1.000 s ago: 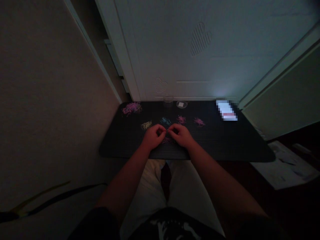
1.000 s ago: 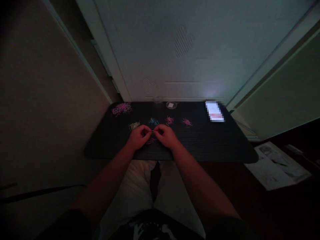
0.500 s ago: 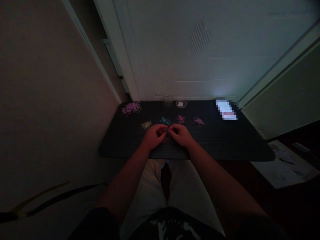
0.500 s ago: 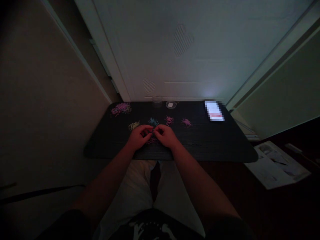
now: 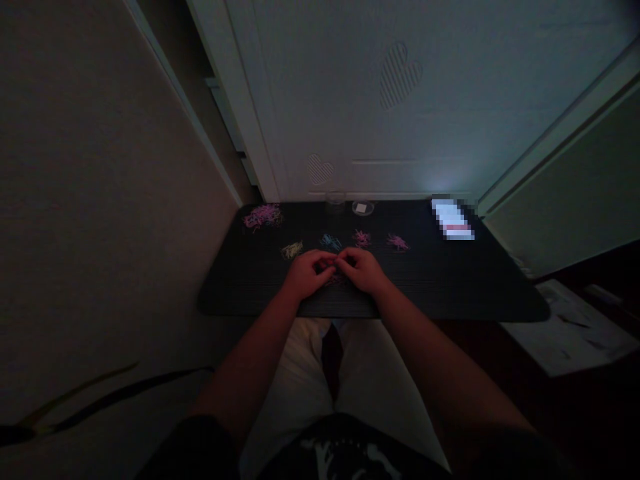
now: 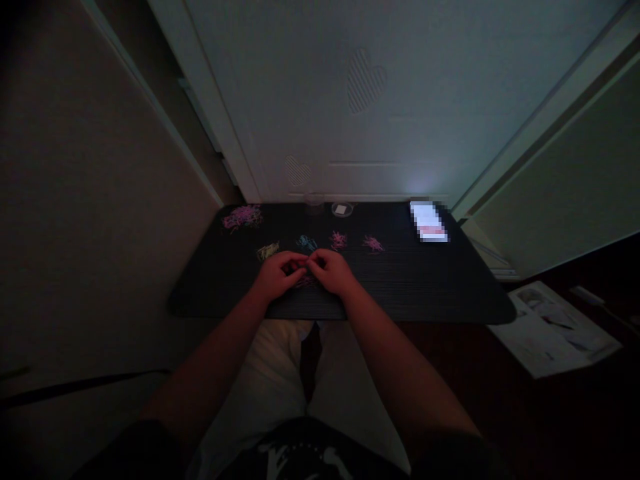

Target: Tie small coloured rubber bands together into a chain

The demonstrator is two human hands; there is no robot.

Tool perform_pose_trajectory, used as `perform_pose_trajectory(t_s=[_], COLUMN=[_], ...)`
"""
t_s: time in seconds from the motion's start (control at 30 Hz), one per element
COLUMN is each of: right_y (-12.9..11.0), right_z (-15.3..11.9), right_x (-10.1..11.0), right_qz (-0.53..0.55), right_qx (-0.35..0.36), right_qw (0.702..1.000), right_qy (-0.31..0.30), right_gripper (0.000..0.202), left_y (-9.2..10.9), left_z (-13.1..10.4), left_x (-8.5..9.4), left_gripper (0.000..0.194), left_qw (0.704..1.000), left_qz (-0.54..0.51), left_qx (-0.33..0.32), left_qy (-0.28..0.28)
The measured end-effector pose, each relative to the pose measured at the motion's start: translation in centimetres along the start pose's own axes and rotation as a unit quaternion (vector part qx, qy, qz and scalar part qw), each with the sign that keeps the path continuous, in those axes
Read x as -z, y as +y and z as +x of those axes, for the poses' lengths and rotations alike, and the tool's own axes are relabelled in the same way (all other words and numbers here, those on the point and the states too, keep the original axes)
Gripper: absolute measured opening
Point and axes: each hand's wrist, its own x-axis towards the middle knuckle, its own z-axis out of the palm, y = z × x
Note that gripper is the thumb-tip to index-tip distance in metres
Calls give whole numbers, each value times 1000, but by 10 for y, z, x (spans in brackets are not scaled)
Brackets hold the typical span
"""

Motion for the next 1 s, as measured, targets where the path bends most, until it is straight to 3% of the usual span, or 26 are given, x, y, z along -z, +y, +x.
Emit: perform_pose_trajectory(t_s=[0.43,1.0], right_y=[1,1], right_z=[0,1], right_x=[-1,0], right_qz=[77,35], right_qx=[-14,-10], right_qw=[997,999], right_qy=[16,33], right_gripper=[11,9], left_y=[2,0], left_z=[1,1], left_x=[1,-2], left_gripper=[18,16], left_qw=[1000,997], left_qz=[17,36], left_qx=[10,48], left_qy=[19,43])
